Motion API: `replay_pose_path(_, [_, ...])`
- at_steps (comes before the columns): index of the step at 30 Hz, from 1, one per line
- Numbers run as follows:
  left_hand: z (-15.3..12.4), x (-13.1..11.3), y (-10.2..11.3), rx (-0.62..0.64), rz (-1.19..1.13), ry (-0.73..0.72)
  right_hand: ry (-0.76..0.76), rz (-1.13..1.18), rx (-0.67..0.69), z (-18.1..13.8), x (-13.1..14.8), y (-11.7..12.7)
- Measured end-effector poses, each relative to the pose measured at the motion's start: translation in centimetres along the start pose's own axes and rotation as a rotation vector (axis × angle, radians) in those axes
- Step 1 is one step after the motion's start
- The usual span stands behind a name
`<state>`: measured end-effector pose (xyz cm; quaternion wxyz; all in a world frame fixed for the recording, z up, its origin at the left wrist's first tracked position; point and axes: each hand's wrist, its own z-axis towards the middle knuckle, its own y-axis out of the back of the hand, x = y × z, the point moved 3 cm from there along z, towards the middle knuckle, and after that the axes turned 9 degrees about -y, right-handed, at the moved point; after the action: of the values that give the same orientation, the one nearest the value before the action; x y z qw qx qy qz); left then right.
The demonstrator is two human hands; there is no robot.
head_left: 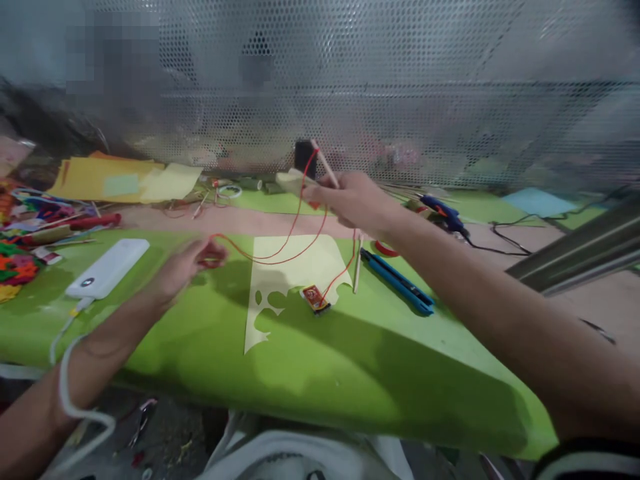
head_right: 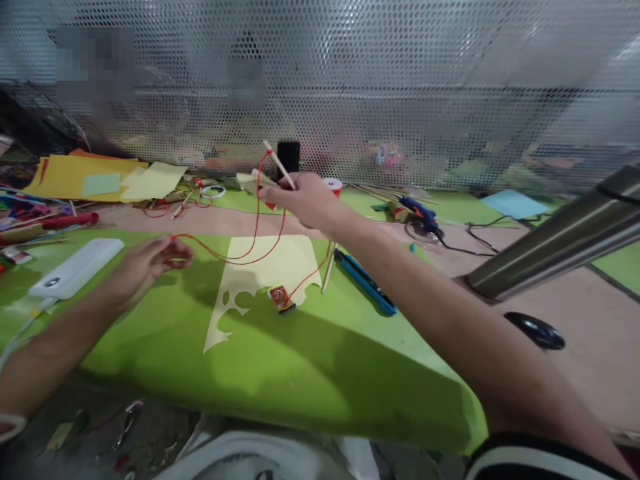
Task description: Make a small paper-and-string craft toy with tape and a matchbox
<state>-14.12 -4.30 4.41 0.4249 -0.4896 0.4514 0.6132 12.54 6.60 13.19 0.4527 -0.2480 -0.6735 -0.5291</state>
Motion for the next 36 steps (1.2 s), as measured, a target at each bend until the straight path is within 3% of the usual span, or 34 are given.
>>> replay_pose_path(4, [3.1,-0.9,-6.4,0.194,-0.331,0.022,0.071,-0.004,0.03,1.1,-0.8,-3.4])
replay_pose_path(7, [4.6,-2.1,-10.4,0.194,-0.471,-0.033,0.128,-0.04,-0.001,1.9,-1.3,-5.4])
replay_pose_path(12, [7.6,-2.7,-13.2,0.156,-0.526,-0.045,0.122,-0.148,-0.149,3.0,-1.9,-6.3])
replay_pose_path(15, [9.2,-2.5,-13.3,0.115,-0.493,-0.004,0.136,-0.184,-0.189,3.5,-2.1,-6.1])
replay_pose_path(24, [10.2,-2.6,-13.7,0.229,-0.507,0.005,0.169,-0.16,0.061,3.7,-2.3,-6.3])
replay_pose_path(28, [11.3,-1.9,-13.3,0.141,-0.445,0.029,0.153,-0.133,0.084,3.2,-2.2,-6.1])
replay_pose_path(32, [14.1,-2.2,-10.4,0.061,-0.446,0.012,0.103,-0.197,0.063,2.7,-3.3,-5.0])
replay_pose_path(36, [17.7,-2.8,-4.6,-0.074,-0.45,-0.051,0.04,-0.271,0.088,1.8,-5.5,-3.6])
